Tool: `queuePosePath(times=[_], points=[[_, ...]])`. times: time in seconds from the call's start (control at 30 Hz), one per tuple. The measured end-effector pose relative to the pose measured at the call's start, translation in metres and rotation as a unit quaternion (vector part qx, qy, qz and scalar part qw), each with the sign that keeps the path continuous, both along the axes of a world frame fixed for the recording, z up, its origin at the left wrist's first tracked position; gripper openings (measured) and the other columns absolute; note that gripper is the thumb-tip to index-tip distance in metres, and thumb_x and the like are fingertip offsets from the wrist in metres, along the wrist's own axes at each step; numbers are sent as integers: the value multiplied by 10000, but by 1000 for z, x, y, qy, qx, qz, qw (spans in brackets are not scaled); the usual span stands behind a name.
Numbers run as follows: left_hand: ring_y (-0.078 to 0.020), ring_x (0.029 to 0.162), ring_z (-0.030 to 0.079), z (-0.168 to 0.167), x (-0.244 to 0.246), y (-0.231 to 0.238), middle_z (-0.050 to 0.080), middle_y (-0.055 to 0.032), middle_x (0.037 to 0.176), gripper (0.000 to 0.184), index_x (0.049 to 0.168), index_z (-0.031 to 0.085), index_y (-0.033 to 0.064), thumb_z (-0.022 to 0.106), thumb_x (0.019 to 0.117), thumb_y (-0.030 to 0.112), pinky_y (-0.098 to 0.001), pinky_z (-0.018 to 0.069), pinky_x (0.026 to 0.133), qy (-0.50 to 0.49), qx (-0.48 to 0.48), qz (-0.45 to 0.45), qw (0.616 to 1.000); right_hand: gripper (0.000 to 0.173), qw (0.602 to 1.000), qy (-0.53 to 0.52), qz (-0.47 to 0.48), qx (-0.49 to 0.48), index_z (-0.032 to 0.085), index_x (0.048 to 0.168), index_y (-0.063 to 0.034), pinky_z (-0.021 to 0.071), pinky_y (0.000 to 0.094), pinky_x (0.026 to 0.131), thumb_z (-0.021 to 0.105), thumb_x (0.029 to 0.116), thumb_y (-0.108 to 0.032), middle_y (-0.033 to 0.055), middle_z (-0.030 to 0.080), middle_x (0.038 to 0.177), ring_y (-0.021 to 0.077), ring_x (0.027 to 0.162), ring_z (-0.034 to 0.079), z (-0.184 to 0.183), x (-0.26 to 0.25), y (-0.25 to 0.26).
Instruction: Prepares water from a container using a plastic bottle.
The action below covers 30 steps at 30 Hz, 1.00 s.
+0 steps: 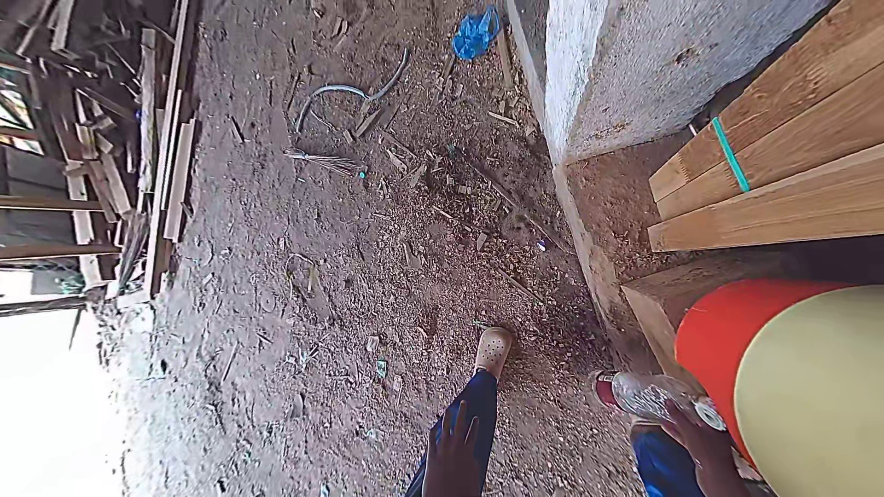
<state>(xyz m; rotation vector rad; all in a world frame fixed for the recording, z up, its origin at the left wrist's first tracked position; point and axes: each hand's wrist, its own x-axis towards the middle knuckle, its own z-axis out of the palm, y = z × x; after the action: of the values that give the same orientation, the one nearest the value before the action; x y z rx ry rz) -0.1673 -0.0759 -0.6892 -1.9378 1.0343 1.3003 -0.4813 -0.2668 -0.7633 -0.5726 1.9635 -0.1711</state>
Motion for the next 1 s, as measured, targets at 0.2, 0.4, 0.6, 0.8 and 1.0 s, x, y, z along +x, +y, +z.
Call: queuePosePath(times=[0.2,0.4,0.6,0.8,1.0], points=[[-359,1576,98,-4,-4,-2,164,-49,1716,591,1579,412,247,509,996,233,-674,149,1200,-1,18,-5,1000,580,1000,-19,21,-6,355,1498,69,556,407,888,619,1024,-135,311,452,1451,305,1085,640,-4,-5,1],[-356,1575,109,-7,-6,-3,178,-53,1713,546,1545,470,205,505,1002,242,-667,151,1205,-5,41,-29,999,563,999,-27,31,15,371,1486,79,543,382,900,611,1033,-155,311,468,1437,291,1089,636,0,-5,-2],[-346,1577,110,-9,-8,-4,205,-55,1706,520,1523,501,182,493,1004,228,-666,143,1206,-5,49,-34,998,551,999,-35,34,13,388,1470,86,542,378,907,614,1030,-157,306,472,1439,286,1100,635,0,-8,-2],[-339,1572,138,-13,-7,-3,230,-50,1699,499,1502,525,172,476,1011,239,-656,152,1209,-10,63,-45,997,538,998,-36,43,18,393,1469,89,539,377,922,602,1036,-152,310,472,1442,293,1115,633,3,-5,-4],[-334,1574,131,-16,-4,1,237,-49,1696,490,1492,532,162,462,1018,269,-657,149,1210,-1,73,-51,996,538,998,-25,48,24,413,1463,83,539,397,918,618,1029,-159,310,483,1439,315,1122,630,2,-6,-4]])
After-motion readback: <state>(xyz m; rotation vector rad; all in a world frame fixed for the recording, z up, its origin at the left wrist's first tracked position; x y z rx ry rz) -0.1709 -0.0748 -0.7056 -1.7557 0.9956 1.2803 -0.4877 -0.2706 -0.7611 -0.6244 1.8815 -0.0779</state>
